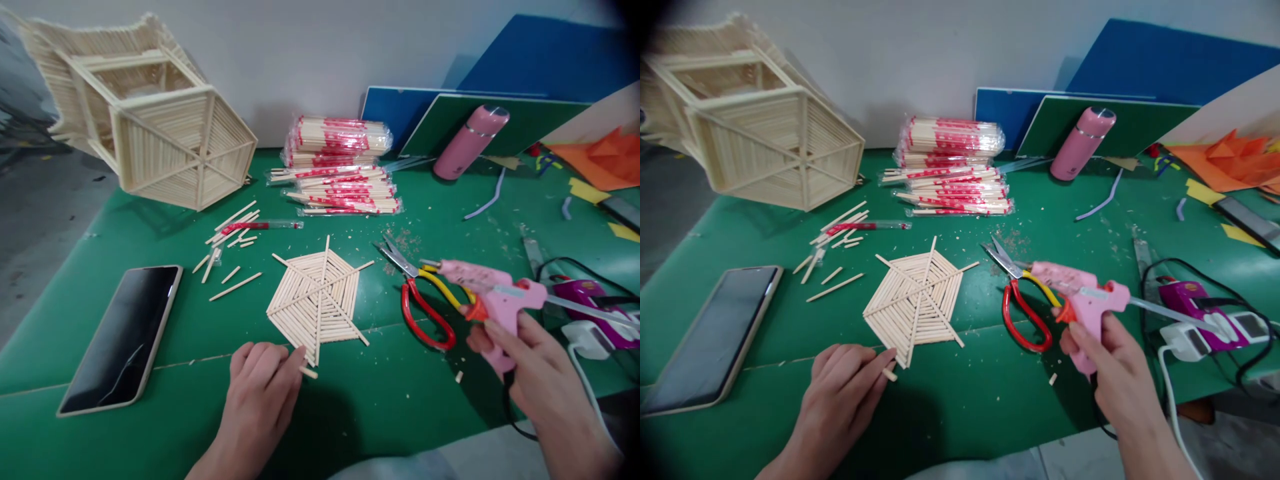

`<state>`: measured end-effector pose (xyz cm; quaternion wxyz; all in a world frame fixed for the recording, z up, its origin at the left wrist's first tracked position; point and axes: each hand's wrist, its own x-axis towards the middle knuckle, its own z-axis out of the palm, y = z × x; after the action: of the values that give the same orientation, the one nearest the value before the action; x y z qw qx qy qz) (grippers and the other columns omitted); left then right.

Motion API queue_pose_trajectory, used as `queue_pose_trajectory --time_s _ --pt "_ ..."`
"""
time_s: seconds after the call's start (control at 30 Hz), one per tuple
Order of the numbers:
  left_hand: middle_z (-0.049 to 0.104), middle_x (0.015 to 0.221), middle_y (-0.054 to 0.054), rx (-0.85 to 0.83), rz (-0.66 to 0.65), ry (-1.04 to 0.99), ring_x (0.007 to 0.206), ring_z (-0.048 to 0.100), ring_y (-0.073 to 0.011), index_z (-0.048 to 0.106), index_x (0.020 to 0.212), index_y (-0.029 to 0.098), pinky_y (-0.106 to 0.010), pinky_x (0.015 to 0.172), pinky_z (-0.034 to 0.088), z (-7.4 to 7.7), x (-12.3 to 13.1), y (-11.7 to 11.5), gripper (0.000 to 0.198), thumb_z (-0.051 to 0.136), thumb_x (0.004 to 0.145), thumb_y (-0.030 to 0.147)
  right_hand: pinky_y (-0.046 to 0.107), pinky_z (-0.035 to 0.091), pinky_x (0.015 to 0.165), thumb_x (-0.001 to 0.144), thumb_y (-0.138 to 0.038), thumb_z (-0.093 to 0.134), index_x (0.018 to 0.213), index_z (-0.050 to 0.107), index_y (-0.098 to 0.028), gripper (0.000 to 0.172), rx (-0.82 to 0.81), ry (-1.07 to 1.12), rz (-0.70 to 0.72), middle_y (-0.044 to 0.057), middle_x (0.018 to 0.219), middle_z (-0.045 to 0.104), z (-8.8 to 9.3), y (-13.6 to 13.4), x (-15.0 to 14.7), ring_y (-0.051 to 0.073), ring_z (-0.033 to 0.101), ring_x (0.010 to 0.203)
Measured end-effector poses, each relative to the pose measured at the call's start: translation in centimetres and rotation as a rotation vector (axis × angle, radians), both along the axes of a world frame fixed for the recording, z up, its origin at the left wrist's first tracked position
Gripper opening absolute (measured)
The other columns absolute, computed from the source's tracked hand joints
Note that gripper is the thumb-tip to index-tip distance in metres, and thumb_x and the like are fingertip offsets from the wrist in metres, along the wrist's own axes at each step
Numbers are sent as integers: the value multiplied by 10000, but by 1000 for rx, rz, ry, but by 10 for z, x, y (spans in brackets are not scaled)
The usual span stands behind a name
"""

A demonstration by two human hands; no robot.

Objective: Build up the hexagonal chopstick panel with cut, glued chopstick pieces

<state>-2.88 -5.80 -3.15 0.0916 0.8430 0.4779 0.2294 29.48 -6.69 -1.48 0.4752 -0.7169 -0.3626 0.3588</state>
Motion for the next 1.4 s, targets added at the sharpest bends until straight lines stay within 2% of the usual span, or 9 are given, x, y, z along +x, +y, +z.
queue_pose_trajectory --time_s 0.23,0.33,0.47,0.63,0.87,1.03,1.13,1.27,1.4 --pt "567 900 -71 -13 75 -183 839 521 -179 587 941 155 -283 723 380 27 2 11 186 484 786 145 267 402 489 636 -385 611 697 580 -184 212 -122 -308 -81 -30 528 506 -7 60 50 137 498 489" --pt "596 719 -16 -291 131 -383 697 553 -137 608 821 176 -220 639 403 37 11 17 146 472 815 230 347 412 542 594 -418 631 738 618 -167 289 -200 -483 -76 21 559 539 -5 68 56 224 543 566" --pt "445 469 43 -754 249 -627 478 433 -100 623 822 175 -213 525 351 45 27 24 279 404 845 345 405 418 694 672 -434 553 964 565 -167 396 -82 -807 -112 115 903 577 -3 58 36 287 548 815" --pt "335 435 78 -1035 291 -863 461 308 -84 553 1006 153 -218 527 279 47 43 27 305 395 854 365 302 469 608 762 -409 469 917 535 -206 264 -42 -837 205 60 836 589 -11 42 4 185 572 679" --pt "435 544 25 -1244 205 -1114 538 340 -86 547 807 137 -228 529 249 44 47 24 223 438 837 328 317 411 551 793 -339 414 861 540 -181 213 -178 -1128 393 78 802 590 -20 58 7 250 567 757" --pt "293 531 56 -1266 207 -1210 511 219 -74 538 764 139 -229 489 183 40 51 22 228 456 838 339 296 390 519 825 -364 368 870 504 -184 231 -176 -1099 388 76 807 602 -7 54 6 238 573 718" --pt "249 502 68 -1224 181 -1196 491 203 -73 568 828 148 -226 480 183 37 54 20 257 436 851 367 290 423 534 837 -422 354 966 470 -187 292 -170 -874 425 64 805 615 7 38 -3 209 584 668" --pt "263 506 65 -1161 168 -1135 487 230 -72 591 887 152 -218 466 189 37 58 19 278 452 839 388 323 463 800 838 -426 382 1145 459 -210 384 -142 -467 550 87 1119 574 22 12 -19 230 554 1002" --pt "377 526 43 -1039 175 -1064 503 329 -82 598 830 152 -211 484 258 41 61 19 260 482 814 385 340 451 869 786 -375 477 1268 390 -212 515 -235 -171 681 95 1255 498 26 -7 -33 244 507 1097"
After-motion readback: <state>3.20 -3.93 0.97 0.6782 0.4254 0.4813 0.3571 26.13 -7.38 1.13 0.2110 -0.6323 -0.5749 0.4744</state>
